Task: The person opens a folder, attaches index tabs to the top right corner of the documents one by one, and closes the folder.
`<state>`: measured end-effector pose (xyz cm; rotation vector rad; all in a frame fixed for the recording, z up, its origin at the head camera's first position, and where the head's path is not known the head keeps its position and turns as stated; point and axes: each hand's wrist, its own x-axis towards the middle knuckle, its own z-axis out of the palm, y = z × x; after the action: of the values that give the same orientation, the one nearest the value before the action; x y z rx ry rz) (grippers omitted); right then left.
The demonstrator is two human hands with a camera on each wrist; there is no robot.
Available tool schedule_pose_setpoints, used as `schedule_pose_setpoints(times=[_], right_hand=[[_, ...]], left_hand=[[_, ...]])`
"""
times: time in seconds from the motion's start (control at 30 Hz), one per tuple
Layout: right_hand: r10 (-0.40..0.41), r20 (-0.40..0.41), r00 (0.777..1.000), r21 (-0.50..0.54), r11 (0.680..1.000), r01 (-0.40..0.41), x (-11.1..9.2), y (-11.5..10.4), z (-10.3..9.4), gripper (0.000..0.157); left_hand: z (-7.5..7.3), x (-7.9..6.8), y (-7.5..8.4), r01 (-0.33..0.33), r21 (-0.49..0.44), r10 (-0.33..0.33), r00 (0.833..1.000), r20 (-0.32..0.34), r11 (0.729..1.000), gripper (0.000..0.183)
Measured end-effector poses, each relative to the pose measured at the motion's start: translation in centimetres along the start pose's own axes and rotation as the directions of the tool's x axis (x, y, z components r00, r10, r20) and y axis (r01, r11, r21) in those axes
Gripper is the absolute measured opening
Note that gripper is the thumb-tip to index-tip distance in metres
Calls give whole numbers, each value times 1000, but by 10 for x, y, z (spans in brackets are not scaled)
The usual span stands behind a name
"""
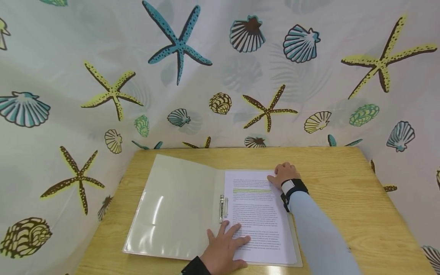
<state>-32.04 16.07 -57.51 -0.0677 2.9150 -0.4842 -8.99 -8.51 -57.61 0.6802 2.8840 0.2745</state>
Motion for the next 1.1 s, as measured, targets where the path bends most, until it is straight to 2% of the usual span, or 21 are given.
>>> schedule_pose_setpoints(times=[0.23,0.43,0.57,0.73,1.1], right_hand=[[35,-24,999,-3,999,-35,6,-1,7,25],[11,-56,998,-16,1000,-12,8,2,13,38],[11,-42,999,-6,1000,-11,7,3,14,37],[-24,-22,999,-13,1000,23,5,5,12,48],[-34,36,999,36,999,33,6,15,10,48]], left_hand=[[-2,-1,-1,-1,8,1,1000,-8,1000,67],[-2,-1,-1,2,13,-2,1000,-11,1000,67],[-1,-2,-2,3,14,-3,1000,-7,1000,67],[-1,-3,-3,4,13,-4,1000,-4,1000,66],[1,-3,-1,15,-11,-15,1000,24,1000,67]])
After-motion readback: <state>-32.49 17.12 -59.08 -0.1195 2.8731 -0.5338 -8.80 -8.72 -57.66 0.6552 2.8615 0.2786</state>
